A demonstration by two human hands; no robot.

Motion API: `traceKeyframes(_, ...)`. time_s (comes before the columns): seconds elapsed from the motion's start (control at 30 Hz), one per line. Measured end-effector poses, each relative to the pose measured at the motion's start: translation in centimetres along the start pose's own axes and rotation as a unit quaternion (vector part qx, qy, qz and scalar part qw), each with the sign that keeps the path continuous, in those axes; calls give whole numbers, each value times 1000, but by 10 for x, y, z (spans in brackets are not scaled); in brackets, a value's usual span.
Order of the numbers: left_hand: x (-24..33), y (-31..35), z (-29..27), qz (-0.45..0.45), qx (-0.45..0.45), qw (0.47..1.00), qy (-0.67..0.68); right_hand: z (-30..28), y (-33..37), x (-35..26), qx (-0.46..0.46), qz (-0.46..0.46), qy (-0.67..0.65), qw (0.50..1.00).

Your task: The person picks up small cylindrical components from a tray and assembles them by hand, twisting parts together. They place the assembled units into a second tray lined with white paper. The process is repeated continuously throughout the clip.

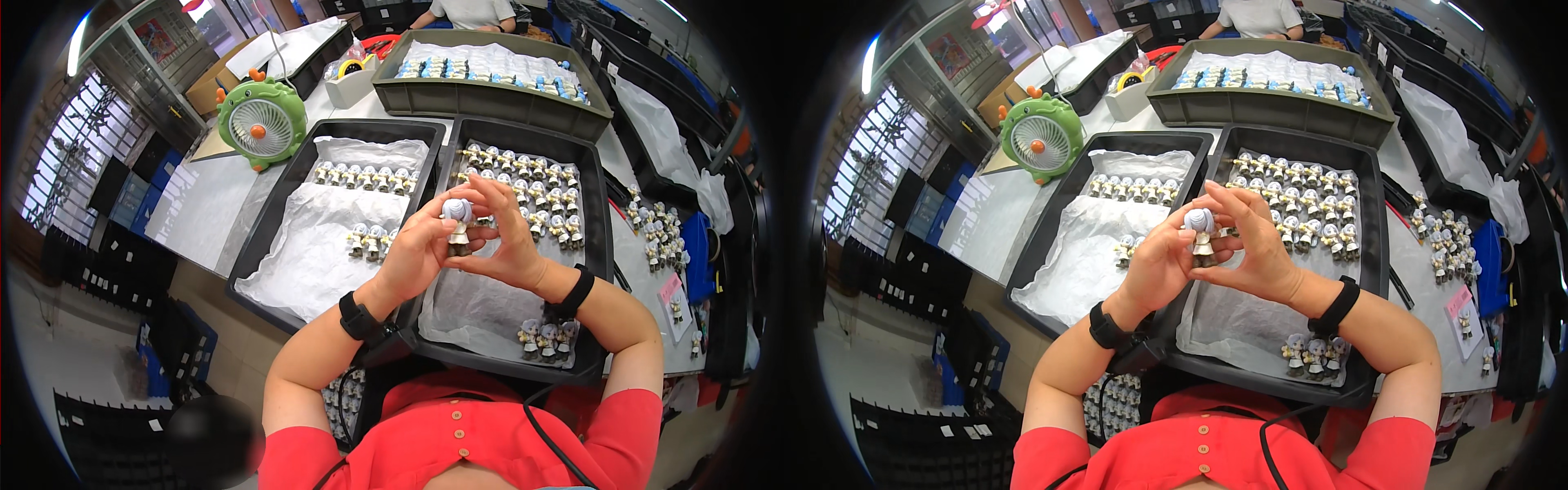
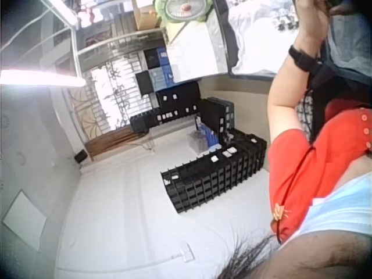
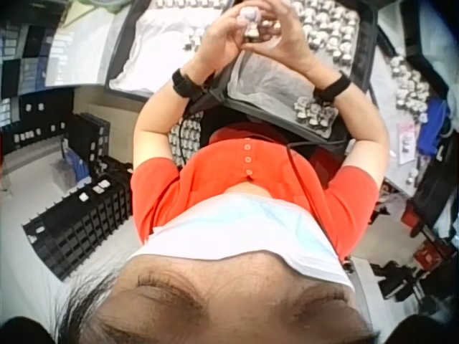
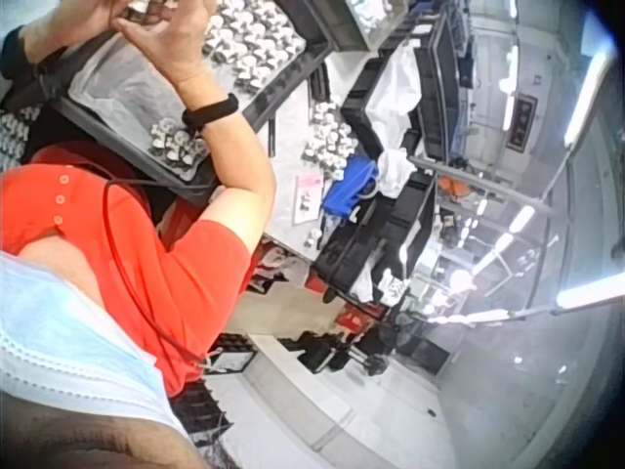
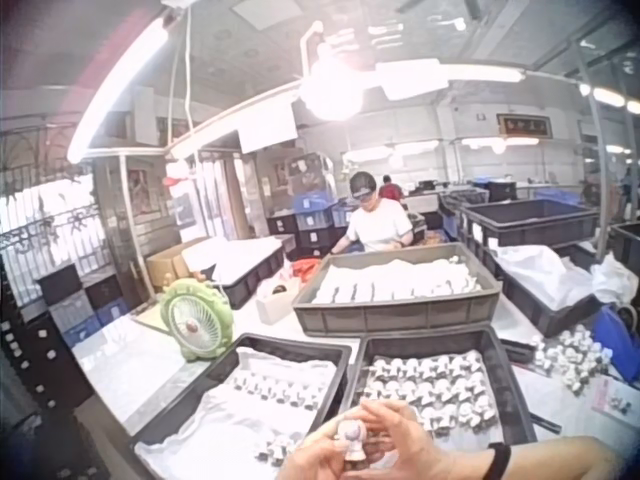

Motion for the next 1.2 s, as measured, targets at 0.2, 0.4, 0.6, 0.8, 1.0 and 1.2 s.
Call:
traceKeyframes(0.2,1,-2,3,6,-29,999,39,-1,-3,-3,-7,-16,4,1000)
traceKeyframes(0.4,1,-1,3,2,-15,999,28,-1,-2,-2,-3,-11,13,1000)
traceKeyframes(0.6,-1,-2,1,0,-13,999,29,0,0,5,-2,12,-11,1000)
traceKeyframes(0.8,-1,-1,1,-1,-12,1000,29,1,1,8,-1,5,0,1000)
traceKeyframes(1.0,-1,-1,3,-5,-15,998,62,0,1,7,-2,10,-5,1000)
traceKeyframes(1.2,-2,-1,2,-6,-13,998,62,0,1,5,-4,2,6,1000)
Point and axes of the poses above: each hand's wrist, its own y-axis away from the middle knuckle, its own z-axis out of the palm, x = y × z, the point moved 10 cm from there along -y, towards the middle knuckle, and after that the axes turned 2 degrees about z, right-handed, at the moved point
